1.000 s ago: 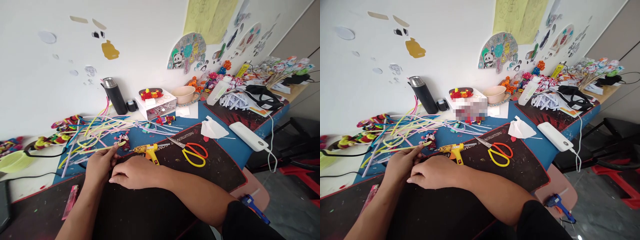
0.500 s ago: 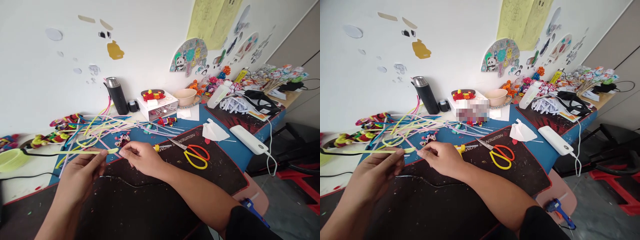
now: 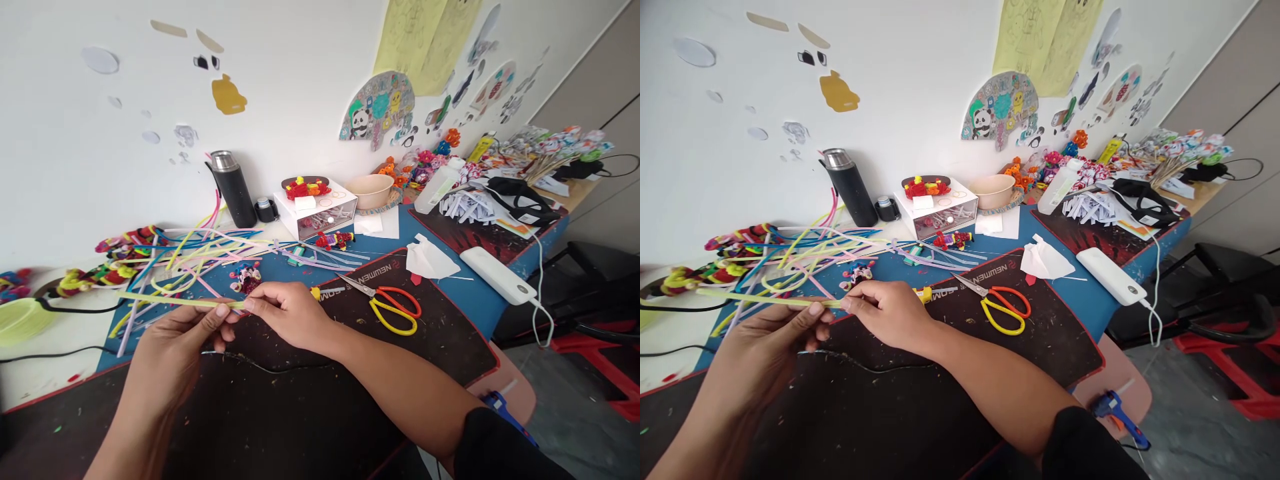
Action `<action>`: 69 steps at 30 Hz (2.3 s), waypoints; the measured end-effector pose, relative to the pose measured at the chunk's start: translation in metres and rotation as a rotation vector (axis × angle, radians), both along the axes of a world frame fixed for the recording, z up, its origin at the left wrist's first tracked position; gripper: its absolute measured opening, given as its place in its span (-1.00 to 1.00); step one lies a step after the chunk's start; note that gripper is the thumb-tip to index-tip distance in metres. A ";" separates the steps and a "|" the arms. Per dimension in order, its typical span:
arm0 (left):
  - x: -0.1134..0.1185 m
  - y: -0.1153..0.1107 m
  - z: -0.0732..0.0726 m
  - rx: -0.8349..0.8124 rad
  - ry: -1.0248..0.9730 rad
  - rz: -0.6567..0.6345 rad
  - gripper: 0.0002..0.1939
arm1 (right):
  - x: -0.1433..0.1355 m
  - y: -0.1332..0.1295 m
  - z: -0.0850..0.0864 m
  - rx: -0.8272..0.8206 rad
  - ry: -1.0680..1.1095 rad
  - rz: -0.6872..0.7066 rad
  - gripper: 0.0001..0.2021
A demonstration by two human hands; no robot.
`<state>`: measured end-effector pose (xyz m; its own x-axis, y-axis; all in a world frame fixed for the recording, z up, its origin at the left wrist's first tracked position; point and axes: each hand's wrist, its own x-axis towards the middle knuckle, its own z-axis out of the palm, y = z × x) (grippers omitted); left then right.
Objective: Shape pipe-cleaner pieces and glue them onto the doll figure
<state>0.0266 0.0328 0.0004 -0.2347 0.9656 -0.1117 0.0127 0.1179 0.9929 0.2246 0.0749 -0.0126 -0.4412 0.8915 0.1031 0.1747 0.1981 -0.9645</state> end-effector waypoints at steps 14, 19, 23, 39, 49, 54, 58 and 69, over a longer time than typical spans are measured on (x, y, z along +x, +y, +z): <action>-0.018 0.003 -0.010 0.006 0.122 -0.123 -0.51 | 0.000 -0.002 -0.001 -0.084 -0.002 0.065 -0.69; -0.012 0.000 0.006 -0.083 0.074 -0.278 -0.50 | 0.002 0.000 -0.001 -0.221 0.179 0.130 -0.54; 0.006 -0.003 0.018 -0.226 0.078 -0.451 -0.57 | 0.001 0.002 -0.002 -0.318 0.283 0.182 -0.52; -0.002 0.002 0.005 -0.114 0.020 -0.215 -0.51 | 0.000 0.008 0.001 -0.413 0.356 0.058 -0.54; 0.010 0.005 0.004 -0.101 -0.201 0.086 -0.45 | -0.001 0.002 -0.003 -0.153 0.112 0.027 -0.69; 0.018 0.004 0.006 -0.101 -0.288 0.152 -0.42 | -0.003 0.001 -0.005 -0.119 0.064 0.051 -0.78; 0.021 0.004 0.007 -0.139 -0.361 0.140 -0.53 | -0.004 -0.001 -0.005 -0.134 0.032 0.058 -0.84; 0.018 0.004 0.012 -0.169 -0.394 0.119 -0.58 | -0.006 -0.002 -0.006 -0.129 0.012 0.088 -0.80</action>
<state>0.0444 0.0364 0.0125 -0.2509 0.8949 -0.3692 -0.3862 0.2572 0.8858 0.2190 0.0731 -0.0187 -0.5174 0.8557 -0.0040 0.1507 0.0865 -0.9848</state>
